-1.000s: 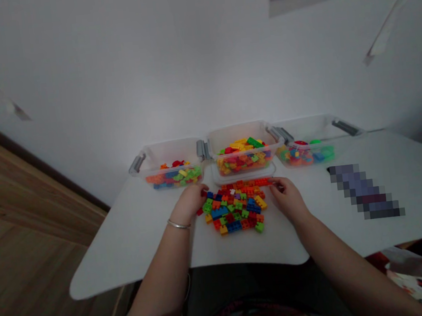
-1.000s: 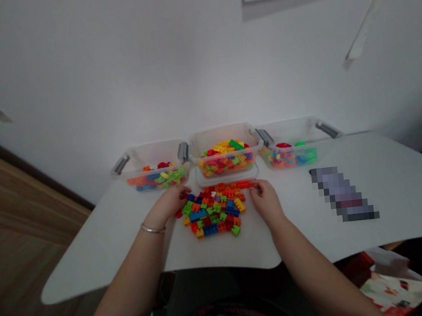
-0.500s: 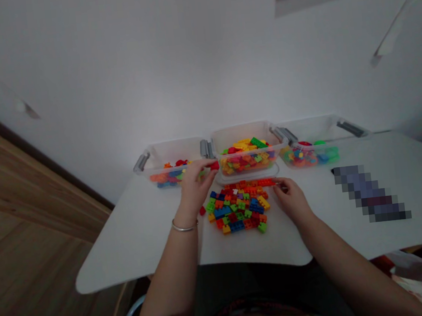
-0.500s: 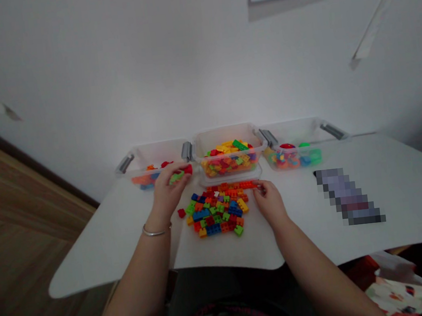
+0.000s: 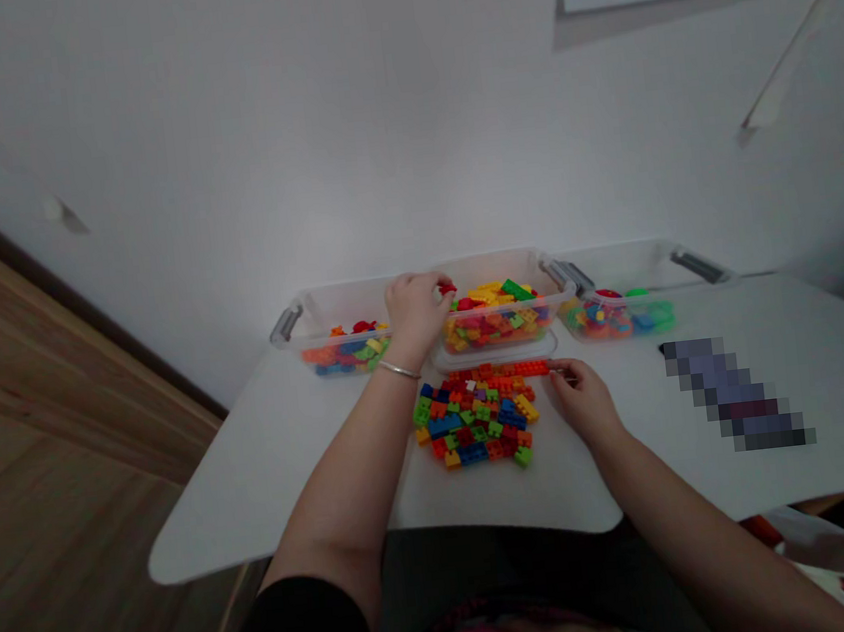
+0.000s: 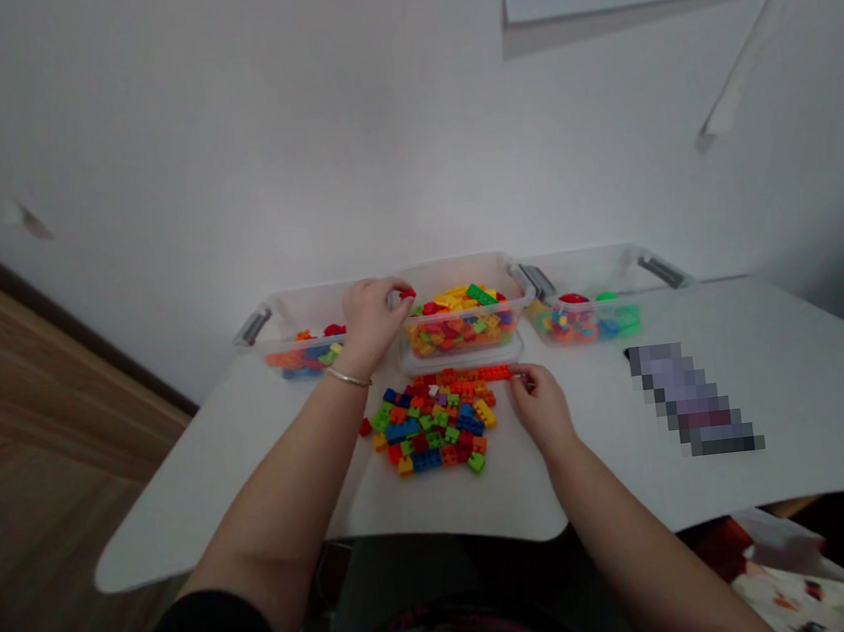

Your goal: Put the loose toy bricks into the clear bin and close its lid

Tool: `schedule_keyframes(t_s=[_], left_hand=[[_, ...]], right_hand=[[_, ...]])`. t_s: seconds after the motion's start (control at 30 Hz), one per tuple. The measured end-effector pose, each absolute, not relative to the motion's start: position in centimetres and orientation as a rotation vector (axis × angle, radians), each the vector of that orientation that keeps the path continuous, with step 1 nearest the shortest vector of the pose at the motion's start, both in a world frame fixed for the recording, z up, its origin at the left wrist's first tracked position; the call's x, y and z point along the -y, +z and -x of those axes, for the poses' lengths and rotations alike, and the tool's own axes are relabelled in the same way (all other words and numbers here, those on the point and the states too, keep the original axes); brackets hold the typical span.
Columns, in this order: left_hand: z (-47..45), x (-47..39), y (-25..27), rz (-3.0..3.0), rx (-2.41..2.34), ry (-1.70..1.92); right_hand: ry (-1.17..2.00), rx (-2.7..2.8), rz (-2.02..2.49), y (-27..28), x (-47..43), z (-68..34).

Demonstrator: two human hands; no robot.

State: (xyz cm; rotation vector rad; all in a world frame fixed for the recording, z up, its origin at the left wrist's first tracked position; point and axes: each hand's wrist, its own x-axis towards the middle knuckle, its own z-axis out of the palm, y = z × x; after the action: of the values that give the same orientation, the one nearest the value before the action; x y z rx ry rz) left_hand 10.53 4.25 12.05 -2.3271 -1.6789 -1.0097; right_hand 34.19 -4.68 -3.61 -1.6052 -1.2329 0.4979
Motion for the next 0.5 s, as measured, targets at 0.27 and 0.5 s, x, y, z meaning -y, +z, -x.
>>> schedule_keyframes(t_s=[0.27,0.5], left_hand=[[-11.3,-5.5,12.4,2.325,1.895,-0.813],[-9.4,-0.4,13.0,2.342,1.616,-1.541]], right_hand=[[0.519,1.209,1.628,-3.3,4.6,-34.2],[0.526,1.228,1.629,-3.6,4.6,-34.5]])
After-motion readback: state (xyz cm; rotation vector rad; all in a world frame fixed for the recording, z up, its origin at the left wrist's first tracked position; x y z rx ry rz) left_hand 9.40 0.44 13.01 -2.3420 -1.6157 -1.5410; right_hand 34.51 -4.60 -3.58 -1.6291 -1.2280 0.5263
